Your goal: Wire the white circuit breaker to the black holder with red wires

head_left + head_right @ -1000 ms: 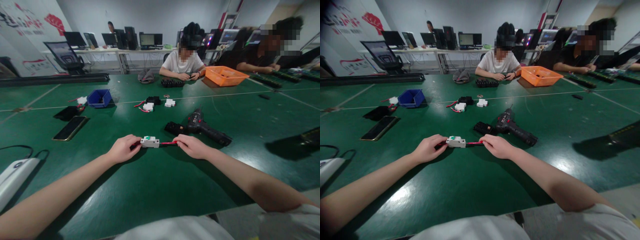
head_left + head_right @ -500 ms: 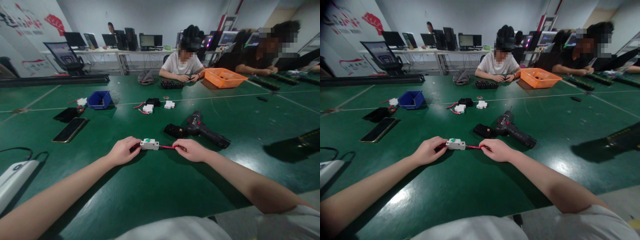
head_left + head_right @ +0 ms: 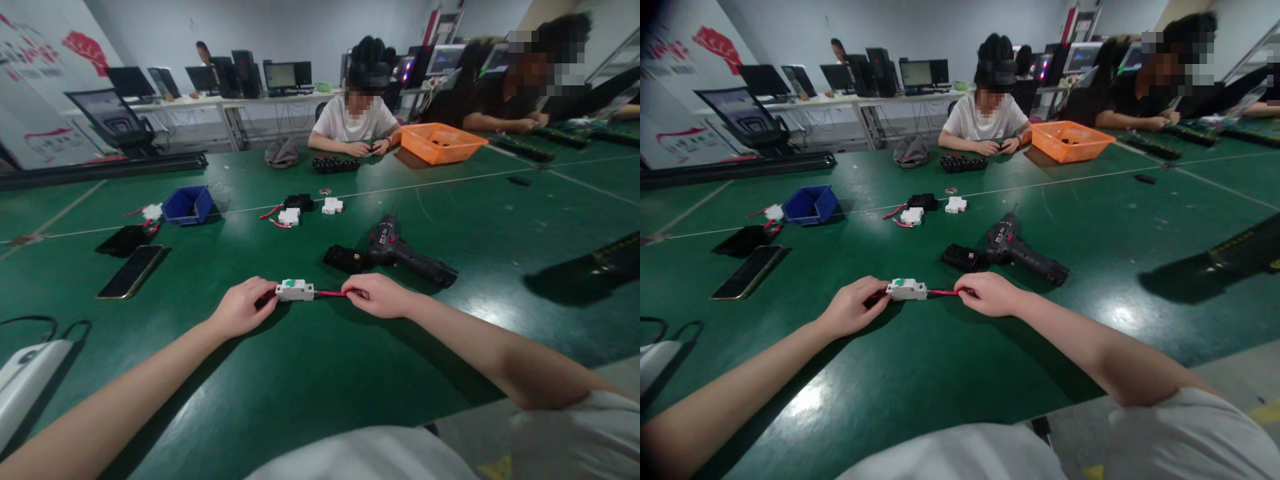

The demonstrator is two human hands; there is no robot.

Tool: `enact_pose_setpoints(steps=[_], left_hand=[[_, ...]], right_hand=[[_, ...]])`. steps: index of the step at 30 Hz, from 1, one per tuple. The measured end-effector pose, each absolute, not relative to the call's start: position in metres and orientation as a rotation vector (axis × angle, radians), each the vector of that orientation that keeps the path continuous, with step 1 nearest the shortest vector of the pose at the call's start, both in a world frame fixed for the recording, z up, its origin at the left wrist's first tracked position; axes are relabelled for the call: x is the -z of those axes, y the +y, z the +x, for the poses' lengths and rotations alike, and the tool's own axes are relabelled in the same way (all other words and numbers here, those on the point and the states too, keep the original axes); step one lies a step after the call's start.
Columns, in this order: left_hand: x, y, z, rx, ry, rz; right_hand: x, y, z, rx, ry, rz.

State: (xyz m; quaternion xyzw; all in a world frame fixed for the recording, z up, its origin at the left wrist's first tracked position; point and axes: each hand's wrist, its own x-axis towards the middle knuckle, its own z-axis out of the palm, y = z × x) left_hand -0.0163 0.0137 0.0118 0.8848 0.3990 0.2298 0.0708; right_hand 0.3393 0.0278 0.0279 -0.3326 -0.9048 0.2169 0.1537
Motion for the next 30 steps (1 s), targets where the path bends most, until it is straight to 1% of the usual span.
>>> enact_pose_setpoints(steps=[18, 24, 30], left_hand=[[-0.0057, 0.0148, -0.0189, -0.661, 1.229, 2.685], [-0.0053, 0.015, -0.0186, -0.662, 1.237, 2.691], [-0.0059, 0.0148, -0.0182, -0.636, 1.27, 2.687]], right_hand=[[-0.0274, 0.0289, 0.34, -0.636, -2.618, -0.966], [-0.024, 0.0286, 0.3392, -0.557, -2.632, -0.893], [-0.022, 0.0277, 0.337, -0.463, -2.515, -0.853]])
